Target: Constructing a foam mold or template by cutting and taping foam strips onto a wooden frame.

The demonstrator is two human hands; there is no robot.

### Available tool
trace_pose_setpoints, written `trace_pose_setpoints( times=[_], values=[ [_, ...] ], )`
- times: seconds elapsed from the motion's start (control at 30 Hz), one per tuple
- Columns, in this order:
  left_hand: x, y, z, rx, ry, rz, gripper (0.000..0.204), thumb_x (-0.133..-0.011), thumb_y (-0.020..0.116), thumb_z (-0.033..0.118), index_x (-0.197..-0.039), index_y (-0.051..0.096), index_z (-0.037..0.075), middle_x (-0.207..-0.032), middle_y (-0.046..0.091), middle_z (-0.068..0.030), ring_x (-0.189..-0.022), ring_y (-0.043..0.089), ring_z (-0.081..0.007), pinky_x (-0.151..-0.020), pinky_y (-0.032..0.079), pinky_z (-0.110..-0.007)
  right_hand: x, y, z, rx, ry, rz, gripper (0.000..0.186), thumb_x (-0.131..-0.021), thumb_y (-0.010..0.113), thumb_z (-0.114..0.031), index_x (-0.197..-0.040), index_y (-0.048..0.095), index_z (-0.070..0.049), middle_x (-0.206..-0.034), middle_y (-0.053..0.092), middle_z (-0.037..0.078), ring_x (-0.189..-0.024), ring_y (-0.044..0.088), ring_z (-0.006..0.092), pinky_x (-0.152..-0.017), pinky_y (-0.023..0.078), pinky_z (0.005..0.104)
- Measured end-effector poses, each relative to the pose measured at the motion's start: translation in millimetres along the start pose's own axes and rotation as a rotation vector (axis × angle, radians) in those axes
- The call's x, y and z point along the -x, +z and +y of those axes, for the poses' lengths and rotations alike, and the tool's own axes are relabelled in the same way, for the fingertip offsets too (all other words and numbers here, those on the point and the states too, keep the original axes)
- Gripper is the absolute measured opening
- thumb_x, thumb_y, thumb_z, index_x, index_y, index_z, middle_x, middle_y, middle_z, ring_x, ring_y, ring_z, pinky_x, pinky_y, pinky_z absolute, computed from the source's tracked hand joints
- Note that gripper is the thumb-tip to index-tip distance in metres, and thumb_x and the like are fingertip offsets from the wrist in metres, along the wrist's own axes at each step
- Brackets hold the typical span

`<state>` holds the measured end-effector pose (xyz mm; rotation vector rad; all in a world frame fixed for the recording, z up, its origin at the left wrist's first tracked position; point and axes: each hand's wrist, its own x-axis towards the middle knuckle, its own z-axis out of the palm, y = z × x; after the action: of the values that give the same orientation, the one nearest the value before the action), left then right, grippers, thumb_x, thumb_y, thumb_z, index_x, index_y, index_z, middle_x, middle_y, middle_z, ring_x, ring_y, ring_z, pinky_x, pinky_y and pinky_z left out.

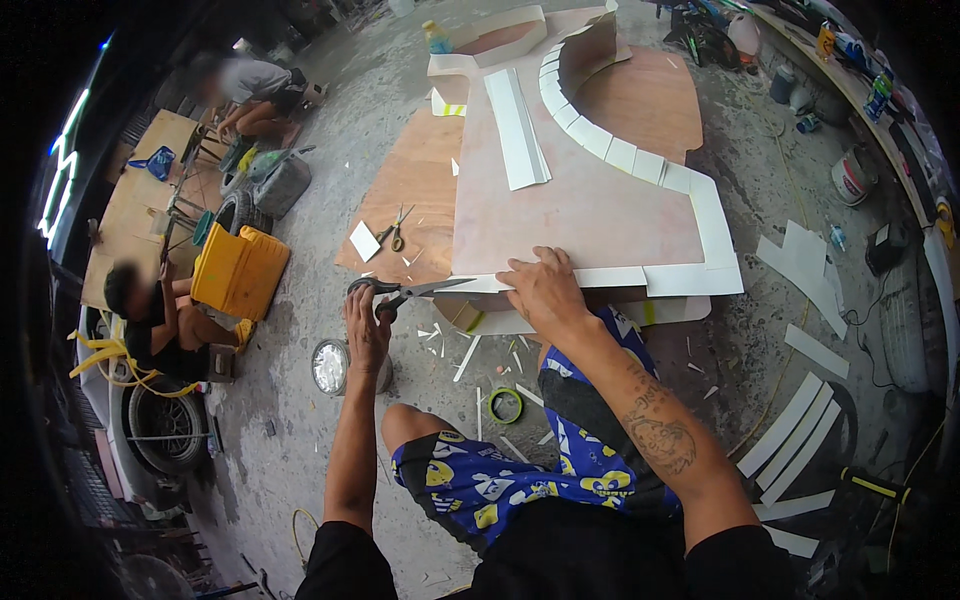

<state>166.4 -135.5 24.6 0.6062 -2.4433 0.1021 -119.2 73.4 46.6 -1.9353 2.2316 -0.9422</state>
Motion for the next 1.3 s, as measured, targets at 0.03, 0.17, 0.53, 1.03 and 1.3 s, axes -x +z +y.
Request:
trace_pose_setpoints(
  times=[0.03, 0.17, 0.53, 1.03, 1.3],
  values=[
    [-2, 1, 1, 0.0, 0.003, 0.0, 0.051, -0.084, 0.067, 0.001, -0.131, 0.046, 0.004, -0.123, 0.057, -0.0213, -0.114, 0.054, -0.0431, -0.1, 0.04, -0.054, 1, 1, 1, -0.007, 0.004, 0.011, 0.026, -0.084, 0.071, -0.018, -0.11, 0.075, -0.015, -0.12, 0.07, 0.006, -0.119, 0.054, 0.0384, -0.106, 0.037, 0.0501],
    [0, 2, 0, 0.013, 0.008, 0.004, 0.052, -0.083, 0.067, 0.001, -0.131, 0.047, 0.003, -0.125, 0.057, -0.0204, -0.116, 0.052, -0.0426, -0.101, 0.039, -0.053, 0, -3, -1, -0.009, 0.02, -0.003, 0.026, -0.084, 0.071, -0.018, -0.11, 0.075, -0.015, -0.12, 0.07, 0.006, -0.12, 0.053, 0.0379, -0.107, 0.037, 0.0502],
    [-1, 7, -2, 0.035, -0.014, 0.021, 0.049, -0.083, 0.064, -0.002, -0.129, 0.049, 0.004, -0.121, 0.058, -0.0219, -0.112, 0.055, -0.0424, -0.099, 0.04, -0.053, -2, -3, -1, 0.001, 0.03, -0.011, 0.03, -0.079, 0.073, -0.016, -0.109, 0.076, -0.016, -0.123, 0.07, 0.007, -0.119, 0.055, 0.0398, -0.106, 0.039, 0.0496],
    [-2, 10, -1, 0.04, -0.034, 0.036, 0.038, -0.085, 0.062, -0.001, -0.122, 0.054, 0.001, -0.116, 0.061, -0.0218, -0.104, 0.059, -0.0412, -0.092, 0.043, -0.049, -1, -4, -3, 0.01, 0.046, -0.04, 0.025, -0.086, 0.069, -0.02, -0.111, 0.076, -0.018, -0.124, 0.069, 0.005, -0.122, 0.053, 0.0365, -0.109, 0.034, 0.0542],
    [-3, 9, 2, 0.03, -0.018, 0.028, 0.039, -0.085, 0.062, 0.0, -0.123, 0.053, 0.002, -0.117, 0.061, -0.0212, -0.104, 0.059, -0.041, -0.09, 0.044, -0.048, -1, -5, -4, 0.007, 0.052, -0.034, 0.024, -0.086, 0.07, -0.02, -0.109, 0.076, -0.017, -0.123, 0.069, 0.005, -0.121, 0.054, 0.0369, -0.109, 0.034, 0.0552]
  ],
)
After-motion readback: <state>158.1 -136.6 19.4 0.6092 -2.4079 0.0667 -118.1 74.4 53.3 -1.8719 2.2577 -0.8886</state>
